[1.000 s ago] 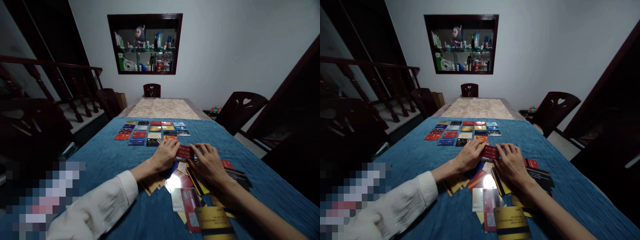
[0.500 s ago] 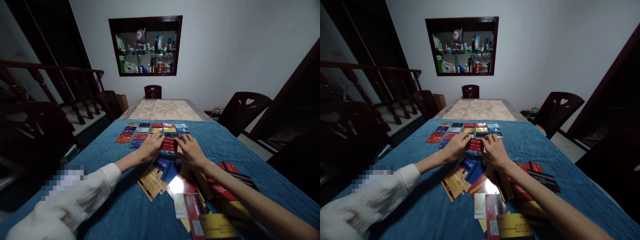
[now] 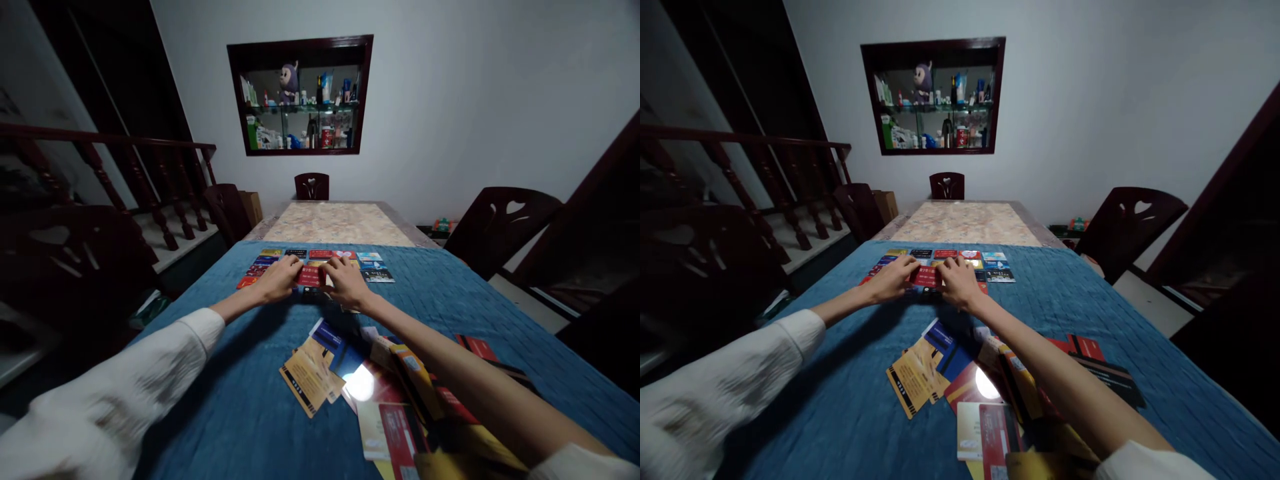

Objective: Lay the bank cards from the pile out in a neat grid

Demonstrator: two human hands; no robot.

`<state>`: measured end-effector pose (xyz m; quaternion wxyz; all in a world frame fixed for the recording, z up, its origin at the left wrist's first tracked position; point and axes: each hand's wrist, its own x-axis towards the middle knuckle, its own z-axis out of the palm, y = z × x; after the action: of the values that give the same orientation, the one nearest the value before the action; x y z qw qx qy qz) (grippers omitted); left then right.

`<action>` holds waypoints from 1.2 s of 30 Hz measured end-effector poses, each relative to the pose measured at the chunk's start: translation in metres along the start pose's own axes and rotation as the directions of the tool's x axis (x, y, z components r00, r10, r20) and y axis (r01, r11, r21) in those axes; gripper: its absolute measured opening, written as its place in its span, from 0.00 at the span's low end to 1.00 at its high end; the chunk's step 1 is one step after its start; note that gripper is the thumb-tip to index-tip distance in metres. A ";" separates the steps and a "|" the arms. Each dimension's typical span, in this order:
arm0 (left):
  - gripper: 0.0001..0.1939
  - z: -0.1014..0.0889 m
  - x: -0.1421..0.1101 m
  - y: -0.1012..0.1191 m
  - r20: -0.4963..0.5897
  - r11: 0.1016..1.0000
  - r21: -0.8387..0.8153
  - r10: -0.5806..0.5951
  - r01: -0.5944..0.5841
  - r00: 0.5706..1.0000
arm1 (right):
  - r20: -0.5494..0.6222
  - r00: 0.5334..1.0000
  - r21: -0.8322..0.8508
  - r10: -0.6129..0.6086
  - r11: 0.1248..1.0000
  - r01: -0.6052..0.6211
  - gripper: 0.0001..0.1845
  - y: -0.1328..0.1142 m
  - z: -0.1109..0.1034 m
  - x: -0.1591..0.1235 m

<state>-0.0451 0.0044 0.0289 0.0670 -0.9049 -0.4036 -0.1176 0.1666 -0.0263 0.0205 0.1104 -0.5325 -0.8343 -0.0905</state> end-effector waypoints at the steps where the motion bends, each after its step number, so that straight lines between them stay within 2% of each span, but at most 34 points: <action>1: 0.21 0.001 0.000 -0.006 0.010 1.000 -0.015 -0.011 0.011 1.000 | 0.008 1.000 0.011 -0.004 1.000 0.004 0.22 -0.002 0.001 0.005; 10: 0.11 0.006 0.005 -0.045 0.150 0.994 0.026 -0.112 0.109 0.982 | 0.077 0.997 0.065 -0.033 0.998 0.028 0.17 -0.015 0.018 0.047; 18: 0.08 0.017 0.013 -0.069 0.241 0.990 0.032 -0.143 0.140 0.960 | 0.157 0.987 0.092 -0.044 0.995 0.029 0.17 -0.021 0.031 0.069; 24: 0.08 0.023 0.019 -0.079 0.318 0.988 0.075 -0.154 0.137 0.935 | 0.197 0.980 0.108 -0.043 0.994 0.021 0.18 -0.024 0.036 0.076; 36: 0.08 0.034 0.021 -0.089 0.367 0.990 0.080 -0.138 0.117 0.920 | 0.248 0.968 0.107 -0.025 0.994 -0.002 0.18 -0.025 0.041 0.083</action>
<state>-0.0920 0.0860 0.0045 0.0070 -0.8802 -0.4703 0.0633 0.1063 0.0460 0.0039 0.0322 -0.5281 -0.8483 0.0209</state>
